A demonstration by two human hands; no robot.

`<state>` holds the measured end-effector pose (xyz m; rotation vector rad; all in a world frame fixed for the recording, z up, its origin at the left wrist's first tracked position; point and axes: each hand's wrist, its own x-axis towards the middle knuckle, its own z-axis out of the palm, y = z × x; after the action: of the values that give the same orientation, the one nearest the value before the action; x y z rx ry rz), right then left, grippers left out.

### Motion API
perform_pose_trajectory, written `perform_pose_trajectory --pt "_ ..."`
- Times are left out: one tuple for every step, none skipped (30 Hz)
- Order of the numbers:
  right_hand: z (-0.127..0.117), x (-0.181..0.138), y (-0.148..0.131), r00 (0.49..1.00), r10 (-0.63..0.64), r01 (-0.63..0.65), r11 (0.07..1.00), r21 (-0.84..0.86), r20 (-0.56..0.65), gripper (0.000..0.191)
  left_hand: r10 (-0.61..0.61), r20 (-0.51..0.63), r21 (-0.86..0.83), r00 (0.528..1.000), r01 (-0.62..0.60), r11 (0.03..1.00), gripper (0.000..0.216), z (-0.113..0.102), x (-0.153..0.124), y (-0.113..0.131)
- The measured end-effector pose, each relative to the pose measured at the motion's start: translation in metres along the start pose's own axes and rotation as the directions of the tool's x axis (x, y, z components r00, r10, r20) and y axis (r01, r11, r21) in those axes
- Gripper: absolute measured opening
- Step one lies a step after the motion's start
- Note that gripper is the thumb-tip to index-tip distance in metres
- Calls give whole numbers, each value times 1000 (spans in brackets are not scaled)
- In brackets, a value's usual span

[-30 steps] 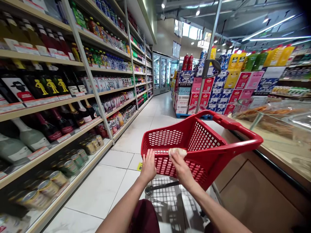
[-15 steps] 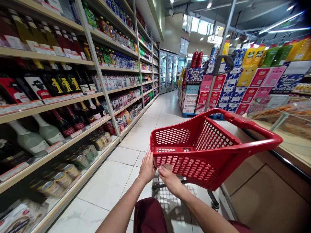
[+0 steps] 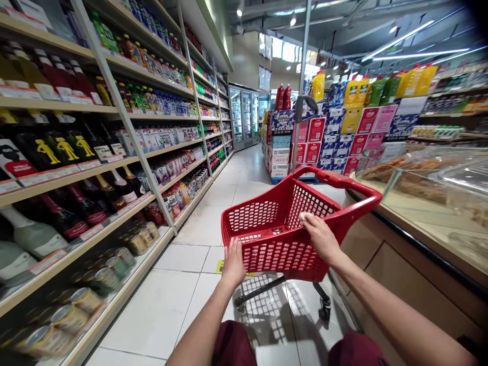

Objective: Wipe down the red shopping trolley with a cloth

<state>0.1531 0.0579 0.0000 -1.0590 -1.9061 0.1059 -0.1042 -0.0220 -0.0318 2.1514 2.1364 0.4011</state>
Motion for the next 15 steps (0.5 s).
perform_pose_trajectory --pt "-1 -3 -2 999 39 -38 999 32 -32 33 -30 -8 27 1000 30 999 71 0 2 6" --pt "5 -6 -9 997 58 -55 996 69 -44 33 -48 -21 56 999 49 997 73 0 4 14" --pt "15 -8 -20 999 45 -42 995 93 -28 33 -52 -33 83 998 55 995 74 1 6 22" --pt "26 -10 -32 1000 14 -13 993 120 -3 33 -43 -36 105 998 47 993 76 1 8 30" --pt "37 -10 -41 997 -67 61 990 127 48 31 -27 -31 119 999 30 992 76 3 11 37" --pt "42 -8 -45 991 -113 103 986 130 74 30 -5 -17 124 1000 7 992 76 4 12 42" --pt "42 -5 -43 987 -136 125 984 129 86 30 18 0 123 1000 -18 992 76 5 13 46" --pt "36 1 -35 988 -136 127 985 112 76 30 35 13 119 999 -37 992 76 6 14 47" --pt "24 6 -20 993 -112 108 990 87 44 31 46 17 115 999 -47 992 76 6 14 48" --pt "8 12 -3 997 -72 71 995 73 8 32 56 14 111 998 -58 992 77 7 13 47" --pt "-7 17 15 996 -74 74 997 7 -46 31 63 6 108 998 -63 992 78 7 12 45" --pt "-20 21 29 995 -59 58 998 -11 -75 31 63 -4 105 998 -62 993 79 8 11 44" --pt "-27 23 38 994 -54 51 998 -32 -95 31 57 -16 102 998 -55 993 79 9 10 44" --pt "-28 21 40 993 -56 52 998 -46 -99 31 51 -29 99 998 -48 994 80 9 8 44" --pt "-22 18 34 995 -66 63 997 -45 -80 31 46 -40 96 998 -42 995 80 10 7 44"
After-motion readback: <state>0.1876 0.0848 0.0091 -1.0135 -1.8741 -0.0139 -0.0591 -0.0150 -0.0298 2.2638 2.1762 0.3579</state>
